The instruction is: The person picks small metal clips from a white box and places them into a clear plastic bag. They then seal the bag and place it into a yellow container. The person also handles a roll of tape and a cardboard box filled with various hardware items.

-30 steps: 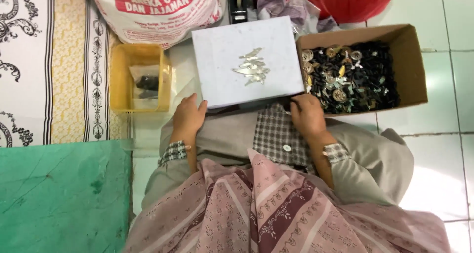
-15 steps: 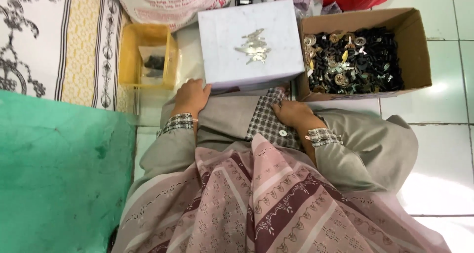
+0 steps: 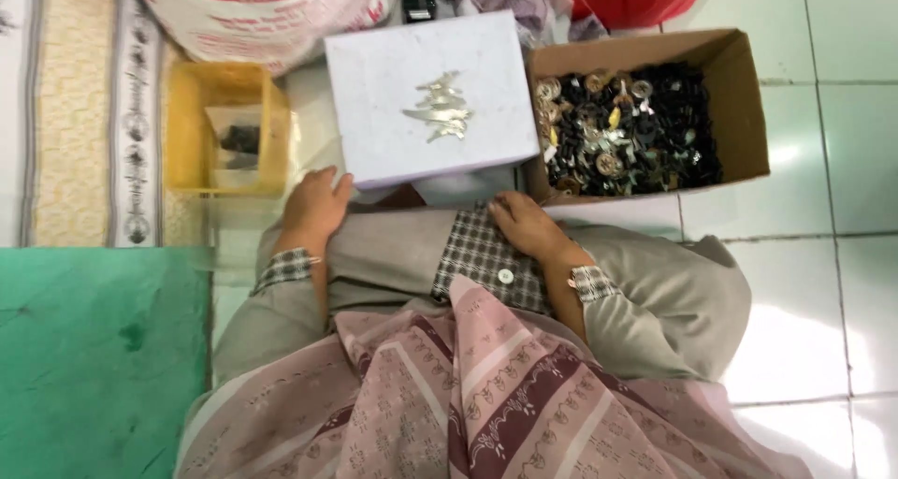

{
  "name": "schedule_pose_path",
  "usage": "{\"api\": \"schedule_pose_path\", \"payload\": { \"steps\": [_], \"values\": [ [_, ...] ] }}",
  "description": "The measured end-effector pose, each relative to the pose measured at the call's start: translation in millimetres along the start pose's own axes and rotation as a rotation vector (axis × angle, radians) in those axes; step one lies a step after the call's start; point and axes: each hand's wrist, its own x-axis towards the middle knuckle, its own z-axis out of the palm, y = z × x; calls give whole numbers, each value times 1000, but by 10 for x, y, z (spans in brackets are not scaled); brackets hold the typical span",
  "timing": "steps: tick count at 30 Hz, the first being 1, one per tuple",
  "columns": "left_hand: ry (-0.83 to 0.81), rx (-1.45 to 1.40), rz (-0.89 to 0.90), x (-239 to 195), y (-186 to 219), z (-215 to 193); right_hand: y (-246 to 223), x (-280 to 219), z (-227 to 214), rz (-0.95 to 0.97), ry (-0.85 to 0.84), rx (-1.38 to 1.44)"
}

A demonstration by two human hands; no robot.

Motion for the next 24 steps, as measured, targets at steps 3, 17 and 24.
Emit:
{"api": "schedule_pose_path", "payload": {
  "steps": [3,17,24],
  "values": [
    [44,3,-16,54,-67,51,104,50,40,-3,104,155],
    [-51,-211,3,82,92,-198,-218,-108,-149,-169,476,599],
    [-75,-402,-30,62,215,-292,-66,-5,-24,-202,499,446]
  ]
}}
